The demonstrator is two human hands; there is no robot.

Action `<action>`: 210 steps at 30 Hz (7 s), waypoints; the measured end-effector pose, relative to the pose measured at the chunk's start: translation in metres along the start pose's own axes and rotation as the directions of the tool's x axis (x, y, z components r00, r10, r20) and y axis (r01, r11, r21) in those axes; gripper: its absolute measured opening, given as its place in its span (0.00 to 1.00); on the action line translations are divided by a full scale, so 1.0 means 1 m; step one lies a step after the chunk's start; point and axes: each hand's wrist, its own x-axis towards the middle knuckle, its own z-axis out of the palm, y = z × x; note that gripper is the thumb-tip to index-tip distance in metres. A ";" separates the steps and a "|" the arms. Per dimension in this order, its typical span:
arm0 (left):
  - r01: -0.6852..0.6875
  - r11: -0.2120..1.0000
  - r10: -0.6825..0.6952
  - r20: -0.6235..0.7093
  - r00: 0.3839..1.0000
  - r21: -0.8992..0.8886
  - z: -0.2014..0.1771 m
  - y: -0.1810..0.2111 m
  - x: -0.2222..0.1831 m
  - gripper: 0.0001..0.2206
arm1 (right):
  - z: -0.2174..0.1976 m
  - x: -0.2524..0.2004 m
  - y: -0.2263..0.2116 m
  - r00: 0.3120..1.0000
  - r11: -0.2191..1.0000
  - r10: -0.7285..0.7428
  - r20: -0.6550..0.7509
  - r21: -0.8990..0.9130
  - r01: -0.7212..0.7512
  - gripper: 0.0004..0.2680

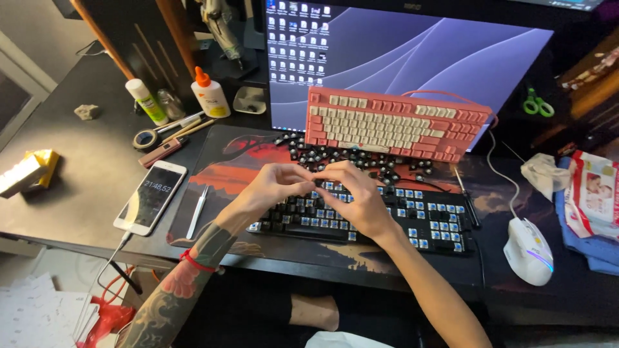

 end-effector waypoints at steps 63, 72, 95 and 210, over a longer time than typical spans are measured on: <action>-0.372 0.891 0.332 0.186 0.925 0.259 -0.009 -0.004 0.020 0.10 | -0.015 -0.007 0.001 0.999 1.000 -0.020 -0.043 -0.018 0.019 0.12; -0.348 0.921 0.317 0.185 0.930 0.173 -0.006 -0.001 0.010 0.11 | -0.012 -0.006 -0.003 1.000 0.999 0.001 -0.025 0.036 0.000 0.15; -0.033 0.967 -0.005 0.149 0.989 0.251 0.000 0.004 0.009 0.10 | 0.002 -0.023 0.019 0.998 0.997 -0.057 0.007 -0.056 0.057 0.15; -0.133 0.958 0.084 0.196 0.977 0.253 0.001 0.006 0.004 0.14 | -0.004 -0.021 0.009 0.990 0.993 0.075 0.117 0.076 -0.084 0.17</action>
